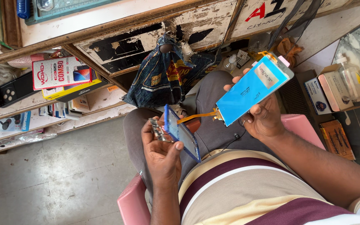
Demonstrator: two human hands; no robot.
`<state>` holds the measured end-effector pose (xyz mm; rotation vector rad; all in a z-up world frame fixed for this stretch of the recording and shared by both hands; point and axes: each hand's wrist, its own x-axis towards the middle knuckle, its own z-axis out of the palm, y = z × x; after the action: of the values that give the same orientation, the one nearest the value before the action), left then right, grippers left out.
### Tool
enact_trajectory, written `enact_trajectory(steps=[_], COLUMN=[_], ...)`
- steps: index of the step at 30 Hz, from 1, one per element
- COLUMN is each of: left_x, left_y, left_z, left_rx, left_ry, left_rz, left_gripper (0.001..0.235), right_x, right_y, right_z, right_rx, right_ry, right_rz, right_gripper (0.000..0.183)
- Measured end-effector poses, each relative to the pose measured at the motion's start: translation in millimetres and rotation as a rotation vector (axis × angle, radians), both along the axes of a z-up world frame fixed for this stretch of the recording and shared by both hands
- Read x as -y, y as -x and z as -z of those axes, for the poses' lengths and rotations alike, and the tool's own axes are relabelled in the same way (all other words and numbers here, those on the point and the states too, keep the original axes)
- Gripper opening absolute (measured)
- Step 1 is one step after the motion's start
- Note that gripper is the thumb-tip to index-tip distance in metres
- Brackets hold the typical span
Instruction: The person disassembles a smartphone, removes the battery, and applies adhesive tape to the battery connector. They use a metal prying tool to separate components and handle the battery and tape by hand. The phone remains partially disassembled at the end.
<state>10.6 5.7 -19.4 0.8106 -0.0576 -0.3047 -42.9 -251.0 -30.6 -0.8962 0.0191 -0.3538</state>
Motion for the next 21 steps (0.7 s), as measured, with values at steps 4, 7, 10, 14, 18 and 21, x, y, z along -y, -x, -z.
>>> enact_trajectory(steps=[4,7,10,14,18,21], left_x=[-4.7,-5.5,-3.7,2.8,6.4,7.6], left_y=[2.5,1.9,0.3,1.9,5.8,6.8], left_z=[4.7,7.9,4.7,-8.8,-24.0,-29.3], left_rx=[-0.09,-0.064,0.017,0.074,0.232,0.293], left_ry=[0.092,0.084,-0.029,-0.169,-0.398,-0.386], left_rz=[-0.043,-0.043,-0.045,0.031,0.051,0.059], left_gripper=[0.092,0.09,0.089,0.082,0.079,0.076], right_x=[-2.4,-4.4,-5.0,-0.7,5.7,10.3], right_y=[-0.4,0.1,-1.1,-2.5,-4.7,-4.5], right_z=[1.5,1.7,0.8,-0.2,-0.1,0.4], right_rx=[-0.004,-0.031,-0.039,-0.035,0.017,0.042], right_ry=[0.014,0.003,0.014,0.021,0.033,0.02], right_rz=[-0.02,-0.019,0.003,0.04,0.046,0.008], right_gripper=[0.097,0.096,0.095,0.096,0.093,0.091])
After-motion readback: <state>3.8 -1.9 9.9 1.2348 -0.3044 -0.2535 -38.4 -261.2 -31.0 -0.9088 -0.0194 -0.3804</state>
